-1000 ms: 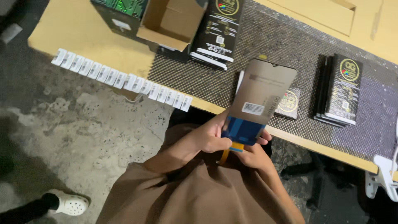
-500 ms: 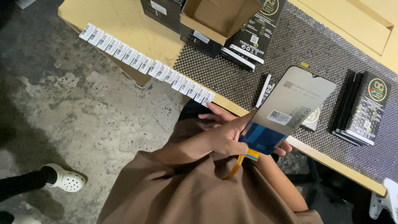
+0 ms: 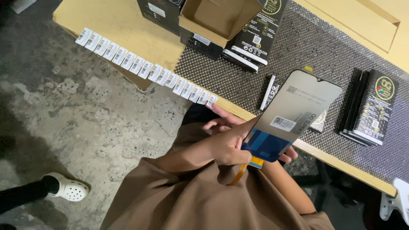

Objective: The person removes phone screens from their packaging boxes by hand, peels off the clear protective plastic films, and places the components into new boxes on a workstation.

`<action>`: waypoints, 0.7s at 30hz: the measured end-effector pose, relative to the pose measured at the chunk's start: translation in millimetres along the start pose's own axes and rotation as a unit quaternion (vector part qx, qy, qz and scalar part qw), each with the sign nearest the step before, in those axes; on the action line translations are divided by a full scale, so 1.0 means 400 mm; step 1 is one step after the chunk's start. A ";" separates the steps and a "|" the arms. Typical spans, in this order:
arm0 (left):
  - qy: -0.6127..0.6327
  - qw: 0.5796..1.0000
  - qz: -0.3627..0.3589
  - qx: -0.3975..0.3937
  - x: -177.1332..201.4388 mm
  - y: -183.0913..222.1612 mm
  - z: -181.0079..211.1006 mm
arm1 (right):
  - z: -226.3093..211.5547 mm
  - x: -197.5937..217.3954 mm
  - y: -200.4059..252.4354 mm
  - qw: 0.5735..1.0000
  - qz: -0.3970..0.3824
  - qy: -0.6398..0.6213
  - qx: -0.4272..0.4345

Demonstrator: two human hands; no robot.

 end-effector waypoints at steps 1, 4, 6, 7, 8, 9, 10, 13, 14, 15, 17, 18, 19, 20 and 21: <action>-0.034 0.999 -0.028 -0.023 -0.009 -0.011 -0.002 | 0.048 -0.002 0.001 0.997 -0.037 -0.048 -0.045; -0.027 0.996 -0.071 -0.040 -0.024 -0.016 -0.021 | 0.167 -0.003 0.014 0.954 -0.148 -0.192 -0.174; 0.014 0.996 -0.085 -0.032 -0.035 -0.019 -0.034 | 0.049 -0.072 -0.022 0.897 -0.219 -0.285 -0.256; 0.049 0.997 -0.049 -0.043 -0.037 -0.024 -0.037 | -0.131 -0.119 -0.046 0.860 -0.253 -0.330 -0.296; 0.085 0.995 -0.013 -0.054 -0.039 -0.029 -0.040 | -0.331 -0.145 -0.044 0.817 -0.286 -0.373 -0.334; 0.085 0.995 -0.017 -0.052 -0.039 -0.025 -0.029 | -0.308 -0.093 -0.039 0.819 -0.283 -0.373 -0.331; 0.114 0.990 -0.051 -0.058 -0.045 -0.022 -0.013 | -0.287 -0.039 -0.035 0.827 -0.278 -0.368 -0.322; 0.158 0.983 -0.063 -0.067 -0.037 -0.046 -0.046 | -0.233 0.133 -0.042 0.851 -0.263 -0.352 -0.288; 0.177 0.981 -0.029 -0.069 -0.030 -0.057 -0.073 | -0.217 0.195 -0.040 0.862 -0.254 -0.343 -0.273; 0.178 0.981 -0.036 -0.065 -0.034 -0.071 -0.092 | -0.247 0.196 -0.019 0.865 -0.249 -0.343 -0.268; 0.167 0.982 -0.029 -0.081 -0.038 -0.101 -0.127 | -0.305 0.268 0.002 0.965 0.089 -0.204 -0.136; 0.168 0.982 -0.038 -0.077 -0.065 -0.118 -0.098 | -0.369 0.219 -0.010 0.966 0.096 -0.203 -0.130; 0.239 0.967 -0.044 -0.074 -0.090 -0.136 -0.070 | -0.446 0.176 -0.025 0.982 0.114 -0.131 -0.070; 0.310 0.947 -0.049 -0.070 -0.116 -0.154 -0.041 | -0.523 0.132 -0.039 0.989 0.133 -0.056 -0.011; 0.311 0.946 -0.059 -0.064 -0.123 -0.168 -0.031 | -0.507 0.188 -0.055 0.988 0.143 -0.054 -0.004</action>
Point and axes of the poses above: each hand's wrist, its own y-axis away from the middle knuckle, its own x-axis out of the back of the hand, z = x × y, the point moved 4 cm from there along -y, towards the middle knuckle, and after that the axes turned 8 degrees about -y, right-handed, at the moved point
